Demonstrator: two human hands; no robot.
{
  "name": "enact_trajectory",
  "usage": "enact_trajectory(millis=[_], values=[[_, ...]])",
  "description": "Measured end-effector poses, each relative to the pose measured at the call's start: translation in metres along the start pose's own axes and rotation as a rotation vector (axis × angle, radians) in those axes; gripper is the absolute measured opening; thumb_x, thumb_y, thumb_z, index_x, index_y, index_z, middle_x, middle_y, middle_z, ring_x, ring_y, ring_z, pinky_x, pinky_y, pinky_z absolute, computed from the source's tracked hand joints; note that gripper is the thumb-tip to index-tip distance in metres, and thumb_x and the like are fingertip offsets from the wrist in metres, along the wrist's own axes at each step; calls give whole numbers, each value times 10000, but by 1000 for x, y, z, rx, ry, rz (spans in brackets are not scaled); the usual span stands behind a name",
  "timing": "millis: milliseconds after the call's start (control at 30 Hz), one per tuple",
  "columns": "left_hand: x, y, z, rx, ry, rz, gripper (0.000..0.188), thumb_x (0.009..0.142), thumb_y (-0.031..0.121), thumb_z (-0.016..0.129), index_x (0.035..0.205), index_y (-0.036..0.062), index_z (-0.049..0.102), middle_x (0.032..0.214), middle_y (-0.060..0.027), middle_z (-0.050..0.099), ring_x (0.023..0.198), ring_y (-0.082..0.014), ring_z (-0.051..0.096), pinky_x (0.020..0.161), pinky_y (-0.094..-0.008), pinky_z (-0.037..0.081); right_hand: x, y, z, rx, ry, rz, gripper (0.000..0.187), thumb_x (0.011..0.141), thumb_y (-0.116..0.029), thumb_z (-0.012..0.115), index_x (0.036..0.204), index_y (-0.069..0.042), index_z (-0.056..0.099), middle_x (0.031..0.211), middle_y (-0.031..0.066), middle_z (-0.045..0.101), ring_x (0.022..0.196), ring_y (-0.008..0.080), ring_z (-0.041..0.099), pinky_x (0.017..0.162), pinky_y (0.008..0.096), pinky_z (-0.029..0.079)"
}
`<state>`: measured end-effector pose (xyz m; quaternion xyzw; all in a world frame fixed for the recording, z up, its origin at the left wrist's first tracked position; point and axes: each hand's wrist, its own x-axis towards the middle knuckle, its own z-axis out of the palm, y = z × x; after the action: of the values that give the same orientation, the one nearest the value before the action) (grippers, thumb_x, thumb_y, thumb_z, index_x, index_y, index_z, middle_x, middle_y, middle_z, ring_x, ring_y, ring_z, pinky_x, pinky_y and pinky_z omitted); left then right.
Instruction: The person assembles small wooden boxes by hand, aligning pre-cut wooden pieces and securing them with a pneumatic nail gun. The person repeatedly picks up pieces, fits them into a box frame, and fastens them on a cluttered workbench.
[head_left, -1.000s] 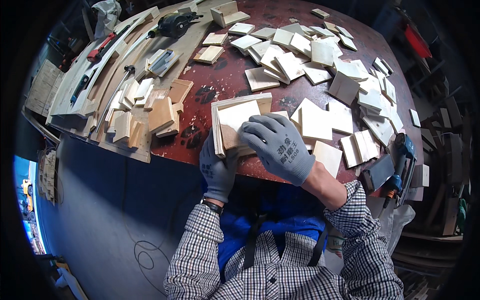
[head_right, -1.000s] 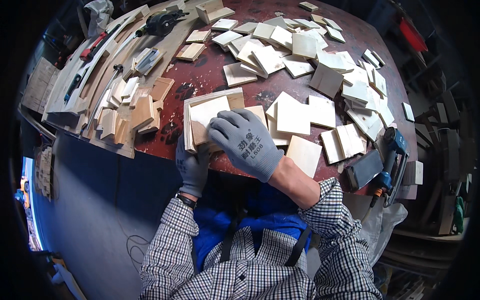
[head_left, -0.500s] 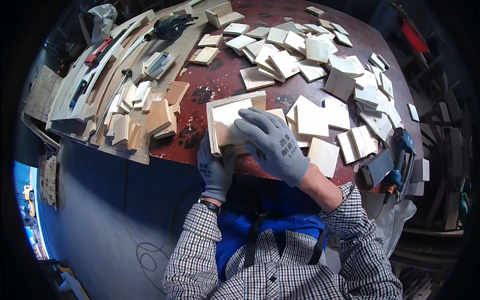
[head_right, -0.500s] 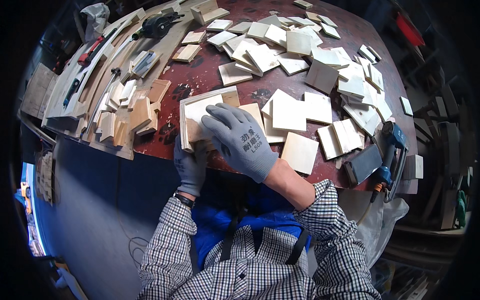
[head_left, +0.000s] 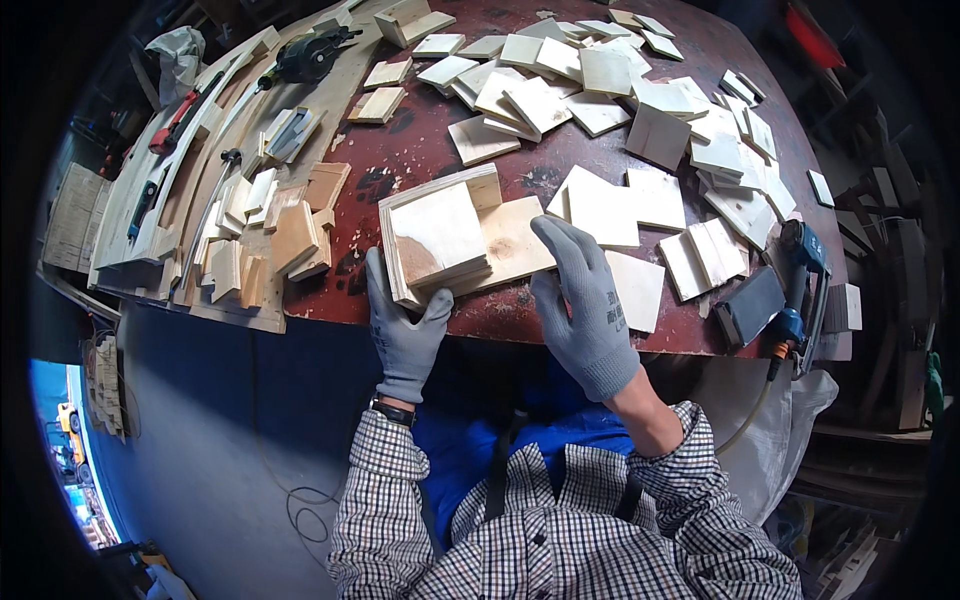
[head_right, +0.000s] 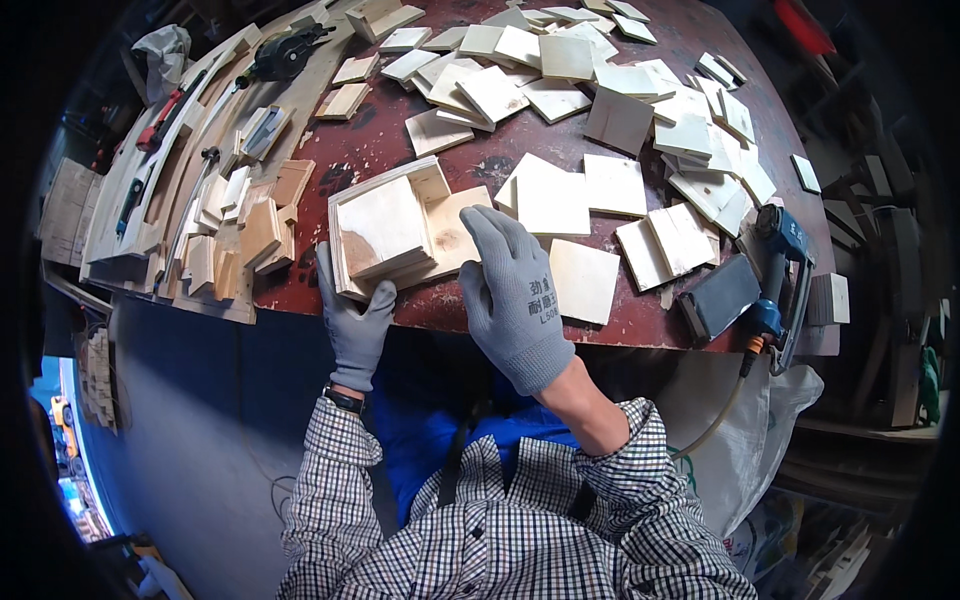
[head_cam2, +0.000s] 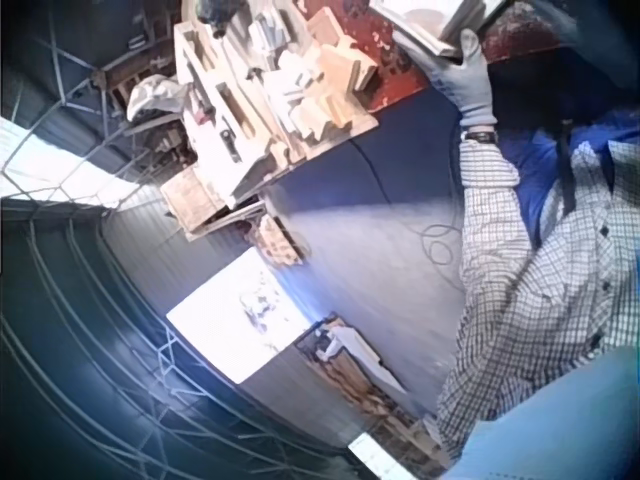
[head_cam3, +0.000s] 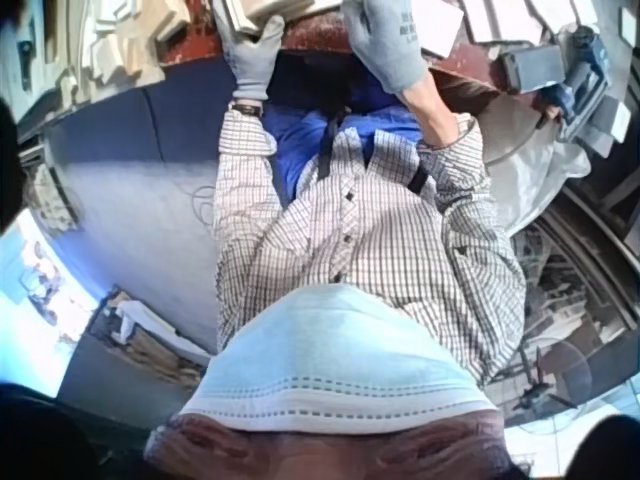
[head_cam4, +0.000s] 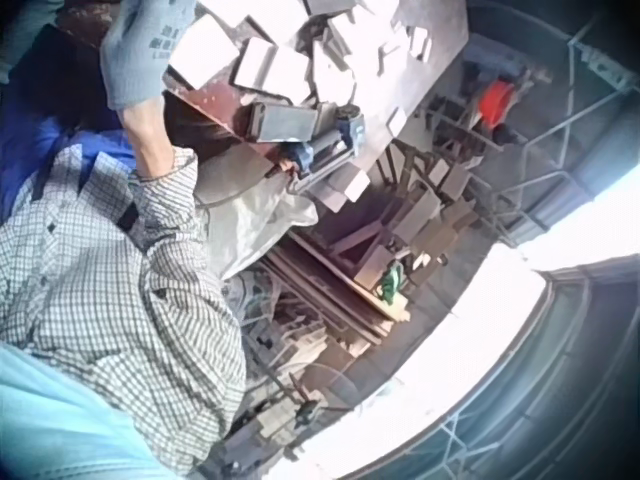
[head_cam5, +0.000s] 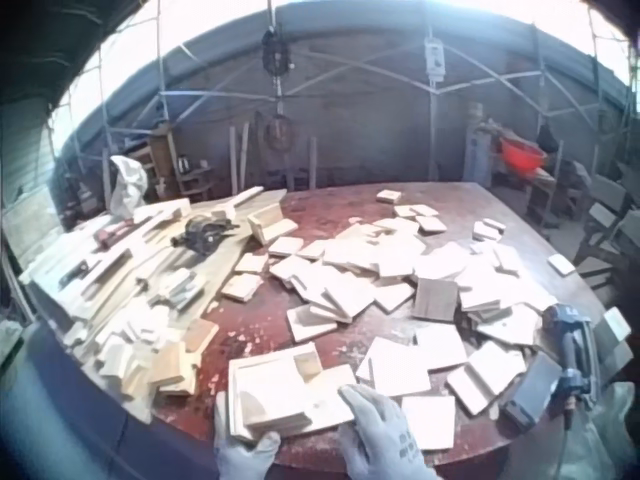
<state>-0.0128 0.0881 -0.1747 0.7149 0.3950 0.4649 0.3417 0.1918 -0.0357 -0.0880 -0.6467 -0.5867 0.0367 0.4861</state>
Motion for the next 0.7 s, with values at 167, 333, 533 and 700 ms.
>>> enact_trajectory(millis=[167,333,533,700], values=[[4,2,2,14,-14,2,1070,880,422,894,1619,-54,283,1554,-268,473,1409,-358,545,1160,-441,481,-13,7,13,-2,-38,56,578,969,-134,692,1497,3,501,1374,237,605,1250,407,609,1086,496,475],[6,-4,8,73,54,-42,806,883,398,893,1466,-18,523,1339,-200,633,1216,-352,669,1037,-442,555,19,2,33,-10,-69,-10,681,937,-281,767,1499,-3,500,1368,232,607,1254,415,597,1082,507,472],[8,-7,10,162,85,35,753,918,487,832,1410,-20,570,1272,-224,660,1153,-386,693,973,-462,571,49,9,51,-108,-115,-97,609,954,-294,762,1458,-22,554,1319,199,657,1224,390,633,1053,495,497],[9,-5,11,288,62,80,869,966,624,709,1476,-54,518,1289,-259,656,1166,-429,675,971,-492,562,54,16,42,-142,-52,-136,502,956,-266,771,1387,-52,623,1212,153,713,1152,358,679,1007,491,524]])
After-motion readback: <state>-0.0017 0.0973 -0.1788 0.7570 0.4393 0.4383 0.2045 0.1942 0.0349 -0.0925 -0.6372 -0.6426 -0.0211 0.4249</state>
